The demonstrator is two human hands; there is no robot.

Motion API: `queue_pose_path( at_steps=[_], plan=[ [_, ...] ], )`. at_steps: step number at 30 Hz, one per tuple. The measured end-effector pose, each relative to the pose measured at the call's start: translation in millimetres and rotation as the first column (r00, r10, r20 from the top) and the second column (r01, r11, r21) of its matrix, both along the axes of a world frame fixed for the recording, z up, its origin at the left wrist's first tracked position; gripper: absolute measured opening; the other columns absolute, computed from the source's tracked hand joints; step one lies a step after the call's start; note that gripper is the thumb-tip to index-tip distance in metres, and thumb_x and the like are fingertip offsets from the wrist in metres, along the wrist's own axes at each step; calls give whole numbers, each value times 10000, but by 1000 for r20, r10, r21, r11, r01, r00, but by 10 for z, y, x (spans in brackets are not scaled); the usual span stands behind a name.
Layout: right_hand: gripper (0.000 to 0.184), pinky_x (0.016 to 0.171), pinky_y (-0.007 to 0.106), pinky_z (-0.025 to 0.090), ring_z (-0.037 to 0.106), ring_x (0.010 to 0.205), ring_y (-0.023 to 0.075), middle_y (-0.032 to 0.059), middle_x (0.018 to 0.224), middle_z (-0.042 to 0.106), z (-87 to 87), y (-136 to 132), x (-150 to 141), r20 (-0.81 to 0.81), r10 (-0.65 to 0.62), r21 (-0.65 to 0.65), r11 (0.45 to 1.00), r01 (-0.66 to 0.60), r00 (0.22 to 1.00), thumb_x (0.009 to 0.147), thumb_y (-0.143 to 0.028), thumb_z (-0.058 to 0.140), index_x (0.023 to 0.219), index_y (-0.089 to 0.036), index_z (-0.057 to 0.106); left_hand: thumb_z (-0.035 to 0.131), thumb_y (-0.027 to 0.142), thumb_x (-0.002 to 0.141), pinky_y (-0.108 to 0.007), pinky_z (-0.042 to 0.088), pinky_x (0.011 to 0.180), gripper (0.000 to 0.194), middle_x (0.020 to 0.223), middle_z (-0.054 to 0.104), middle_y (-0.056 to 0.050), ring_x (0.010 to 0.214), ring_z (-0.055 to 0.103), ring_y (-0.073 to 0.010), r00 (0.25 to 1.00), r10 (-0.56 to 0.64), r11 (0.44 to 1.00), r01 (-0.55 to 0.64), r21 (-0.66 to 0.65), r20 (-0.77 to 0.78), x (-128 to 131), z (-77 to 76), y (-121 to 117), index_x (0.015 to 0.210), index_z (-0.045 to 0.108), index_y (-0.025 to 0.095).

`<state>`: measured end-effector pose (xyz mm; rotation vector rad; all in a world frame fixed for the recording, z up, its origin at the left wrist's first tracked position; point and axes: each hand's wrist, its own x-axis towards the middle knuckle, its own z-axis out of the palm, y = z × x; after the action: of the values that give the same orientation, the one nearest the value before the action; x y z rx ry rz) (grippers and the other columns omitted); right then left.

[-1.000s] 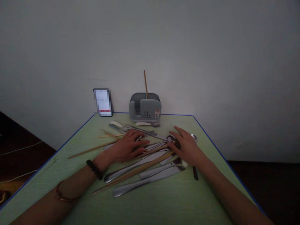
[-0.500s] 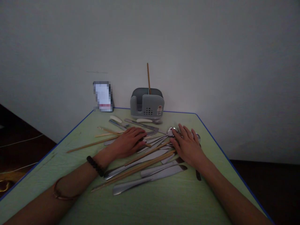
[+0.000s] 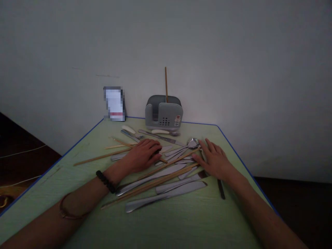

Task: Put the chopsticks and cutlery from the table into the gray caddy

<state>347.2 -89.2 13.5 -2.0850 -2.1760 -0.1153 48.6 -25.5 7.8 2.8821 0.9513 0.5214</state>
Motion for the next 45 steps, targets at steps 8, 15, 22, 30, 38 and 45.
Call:
queue_pose_path(
  at_steps=[8,15,22,30,38,45],
  plan=[
    [641,1069,516,316,260,1389,336,172,1533,237,119,-45,-63,-80,76,76,995,-70,994,907,-578,321,1419,-198,388,440,359,928,-377,441,849,259,962,591,-81,916,526,-210,996,-82,997,82,8,21,-1,226,-250,975,614,173],
    [847,1077,507,326,264,1385,356,201,1478,350,132,-49,319,-79,-21,-218,976,3,997,810,-712,383,1458,-170,330,527,486,869,-417,386,1009,487,1272,511,-107,1177,454,-266,957,-288,947,278,-160,-43,43,237,-441,1274,503,216],
    [663,1104,524,270,119,1432,299,162,1539,229,-77,-32,-55,-157,85,48,996,-78,984,940,-549,235,1481,-166,252,474,340,936,-406,380,1044,339,1280,566,-79,1210,475,-235,939,-344,939,344,-20,-6,66,136,-387,1249,549,233],
    [525,1096,575,241,283,1376,319,178,1481,334,41,-89,-357,-48,220,247,948,-201,974,950,-459,324,1377,-176,437,449,255,932,-369,432,880,214,1032,618,-83,982,545,-213,999,-50,997,50,65,-6,-74,175,-199,1065,594,170],
    [511,1039,556,360,392,1313,337,195,1429,418,-15,-118,-415,-52,379,125,920,-370,924,940,-451,377,1334,-151,499,469,351,916,-338,413,771,227,855,600,-56,841,530,-207,981,95,993,-104,-49,-172,-391,222,102,888,591,162],
    [497,1023,541,376,412,1296,324,199,1460,369,-35,-94,-437,-39,419,245,884,-398,907,940,-429,391,1331,-134,475,416,342,967,-314,413,753,262,917,647,-57,838,564,-188,988,123,987,-112,112,-92,-225,146,10,968,612,168]
  ],
)
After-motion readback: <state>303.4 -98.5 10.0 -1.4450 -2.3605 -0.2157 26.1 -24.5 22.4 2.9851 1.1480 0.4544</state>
